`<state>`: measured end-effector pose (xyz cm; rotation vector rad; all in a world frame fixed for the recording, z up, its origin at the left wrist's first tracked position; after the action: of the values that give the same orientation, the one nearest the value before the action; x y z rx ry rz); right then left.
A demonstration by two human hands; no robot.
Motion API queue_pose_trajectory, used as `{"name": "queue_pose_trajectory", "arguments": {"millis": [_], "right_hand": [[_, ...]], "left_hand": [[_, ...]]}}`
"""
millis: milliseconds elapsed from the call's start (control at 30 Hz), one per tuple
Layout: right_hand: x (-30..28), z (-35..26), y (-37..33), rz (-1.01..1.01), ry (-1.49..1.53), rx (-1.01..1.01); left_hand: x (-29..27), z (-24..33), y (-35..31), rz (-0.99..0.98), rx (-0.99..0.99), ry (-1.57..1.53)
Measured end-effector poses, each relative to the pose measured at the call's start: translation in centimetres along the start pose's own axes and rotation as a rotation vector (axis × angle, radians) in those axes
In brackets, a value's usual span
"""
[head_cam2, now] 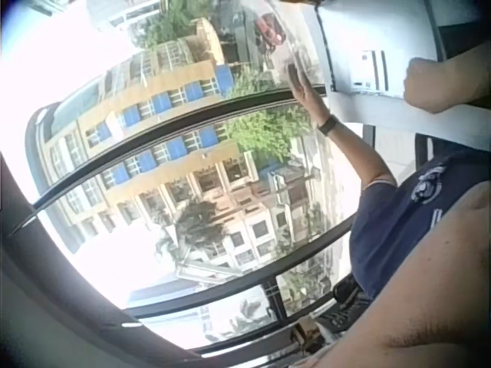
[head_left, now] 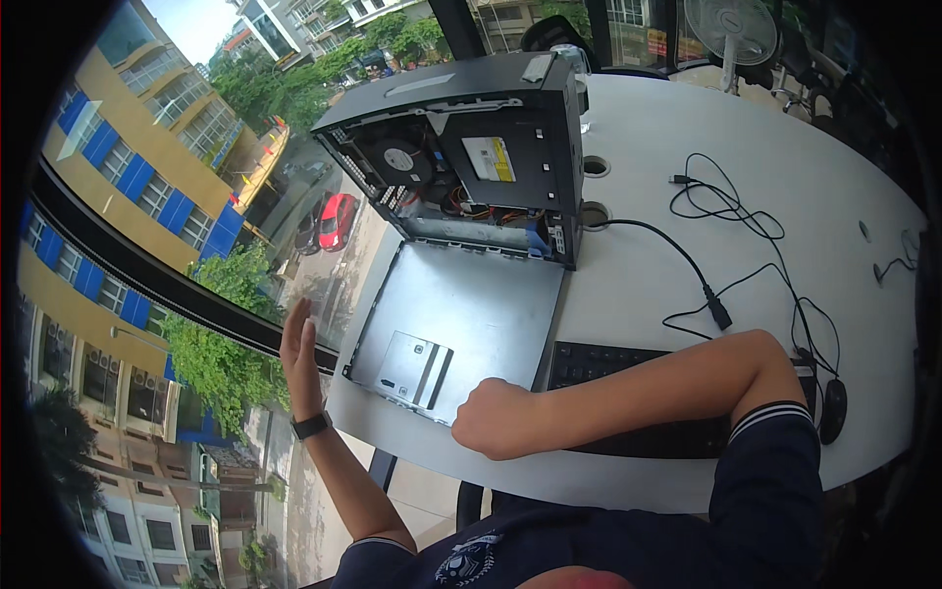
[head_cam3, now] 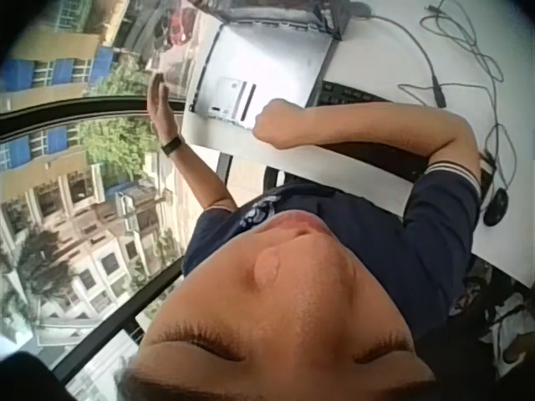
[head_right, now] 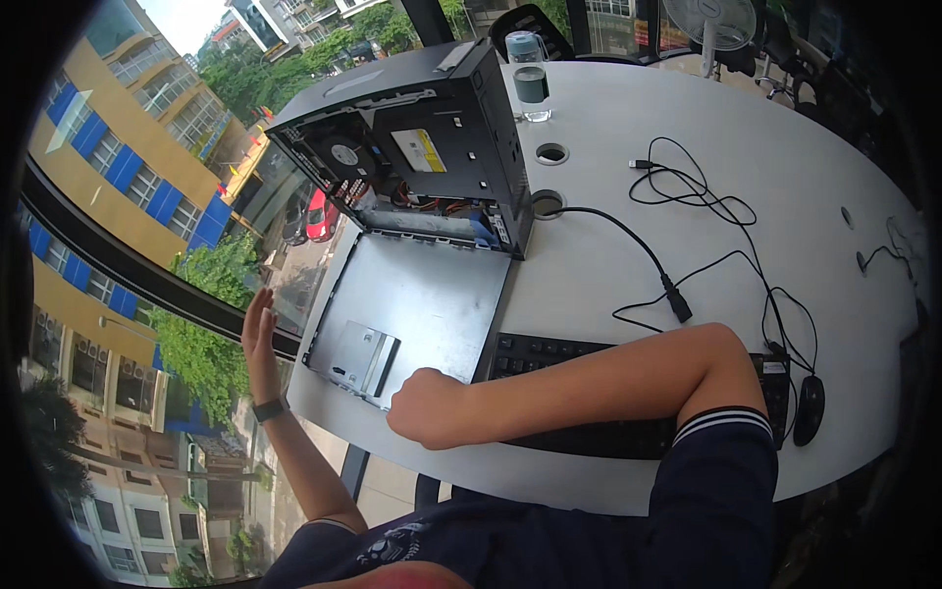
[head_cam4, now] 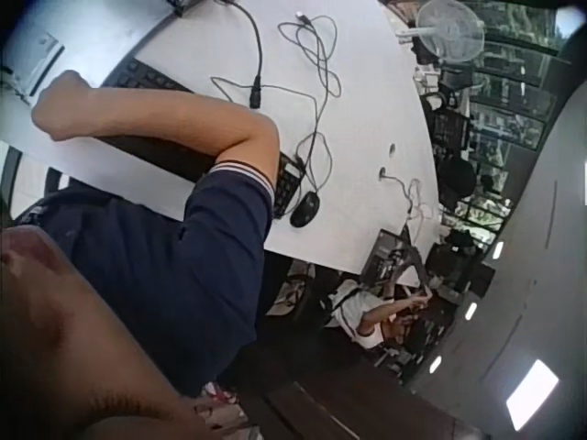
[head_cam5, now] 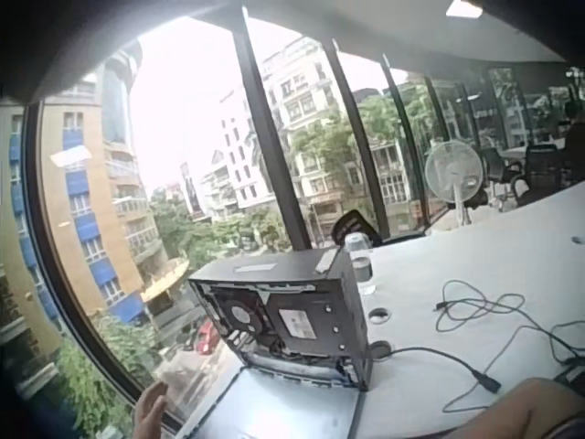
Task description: The person is assembling a desktop computer by installing internal components and connecting cables.
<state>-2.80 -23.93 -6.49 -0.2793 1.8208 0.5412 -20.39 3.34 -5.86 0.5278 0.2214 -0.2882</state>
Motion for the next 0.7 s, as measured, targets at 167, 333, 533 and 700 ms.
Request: {"name": "queue_pose_trajectory", "arguments": {"millis": [167,333,533,700], "right_hand": [[-6.6,0.4,-0.2,0.234,0.090,0.100],[-16.3,3.7,-0.5,0.444,-0.094,0.189],[-21.4,5.9,-1.1,0.446,-0.322,0.369],[-21.5,6.9,-1.1,0.859,-0.831,0.170]], "left_hand": [[-0.1,-2.1,-5.1,0.347,-0.131,-0.138],[0.8,0.0,-2.9,0.343,0.041,-0.156],[5.2,8.1,2.2,0.337,0.348,-0.103],[9.5,16.1,4.4,0.343,0.919,0.174]]}}
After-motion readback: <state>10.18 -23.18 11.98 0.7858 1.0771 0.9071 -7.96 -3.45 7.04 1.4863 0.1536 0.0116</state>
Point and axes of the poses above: each hand's wrist, its own y-axis towards the middle knuckle, its own x-axis out of the palm, z = x × y, the point moved 2 cm from there along y, towards the middle knuckle, and after that the axes turned 13 degrees about z, right-handed, at the moved point
